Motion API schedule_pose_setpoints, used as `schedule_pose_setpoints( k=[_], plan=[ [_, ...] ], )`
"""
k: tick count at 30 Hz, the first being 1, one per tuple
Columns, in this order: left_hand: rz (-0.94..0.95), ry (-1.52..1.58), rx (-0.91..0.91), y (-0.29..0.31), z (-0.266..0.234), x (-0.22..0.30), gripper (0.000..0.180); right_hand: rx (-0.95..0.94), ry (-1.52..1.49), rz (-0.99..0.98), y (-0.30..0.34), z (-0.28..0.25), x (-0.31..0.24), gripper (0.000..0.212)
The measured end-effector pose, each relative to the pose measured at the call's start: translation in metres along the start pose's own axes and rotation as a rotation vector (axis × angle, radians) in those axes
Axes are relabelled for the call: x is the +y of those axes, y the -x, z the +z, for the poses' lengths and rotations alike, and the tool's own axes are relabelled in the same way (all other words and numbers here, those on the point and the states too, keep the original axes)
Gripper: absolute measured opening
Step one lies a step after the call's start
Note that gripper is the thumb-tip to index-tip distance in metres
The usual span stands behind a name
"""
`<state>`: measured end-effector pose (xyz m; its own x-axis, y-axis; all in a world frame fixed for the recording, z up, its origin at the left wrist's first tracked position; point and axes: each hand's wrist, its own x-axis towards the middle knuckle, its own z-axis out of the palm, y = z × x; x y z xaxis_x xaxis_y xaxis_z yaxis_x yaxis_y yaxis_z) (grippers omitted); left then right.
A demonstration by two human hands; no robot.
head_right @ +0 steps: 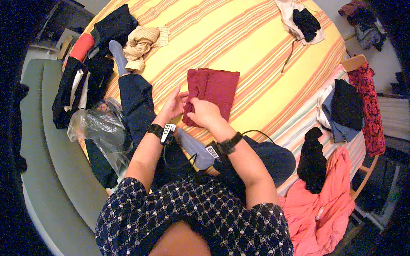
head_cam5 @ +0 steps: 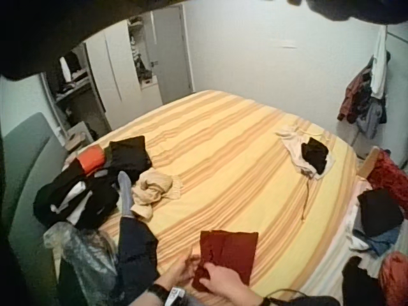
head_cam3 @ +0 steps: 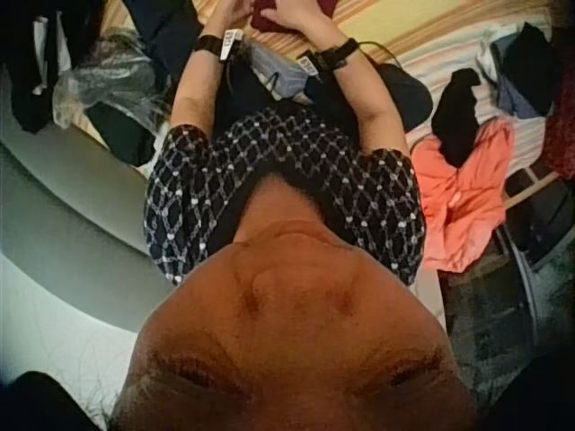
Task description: The person sits on a bed and folds several garments one by one, including a beige shirt, a patterned green shirt, a light blue shirt, black pants, and a maroon shirt. Each item is smoothed, folded, and placed into a neat stack on the bed.
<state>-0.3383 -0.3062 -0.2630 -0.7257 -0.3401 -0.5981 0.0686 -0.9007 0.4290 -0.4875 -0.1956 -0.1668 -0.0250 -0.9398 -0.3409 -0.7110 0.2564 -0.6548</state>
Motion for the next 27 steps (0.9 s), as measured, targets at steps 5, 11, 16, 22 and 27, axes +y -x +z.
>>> schedule_pose_setpoints(
  k=[5, 11, 16, 22, 27],
  plan=[
    [-0.004, -0.141, 0.038, -0.015, -0.004, -0.002, 0.055, 0.309, -0.147, 0.336, 0.024, -0.014, 0.060, 0.049],
    [0.686, -0.942, 0.181, -0.044, 0.030, -0.032, 0.071, 0.491, 0.385, 0.086, 0.025, 0.006, 0.066, 0.075],
    [0.380, -0.915, 0.474, -0.042, 0.033, -0.020, 0.046, 0.354, 0.354, -0.074, 0.024, 0.008, 0.077, 0.064],
    [0.031, -0.255, 0.200, -0.023, 0.029, -0.010, 0.028, 0.174, -0.072, 0.147, 0.053, -0.030, 0.147, 0.041],
    [0.304, -0.126, -0.017, -0.016, 0.036, 0.006, 0.035, 0.381, -0.384, 0.258, 0.057, -0.063, 0.198, 0.030]
  ],
)
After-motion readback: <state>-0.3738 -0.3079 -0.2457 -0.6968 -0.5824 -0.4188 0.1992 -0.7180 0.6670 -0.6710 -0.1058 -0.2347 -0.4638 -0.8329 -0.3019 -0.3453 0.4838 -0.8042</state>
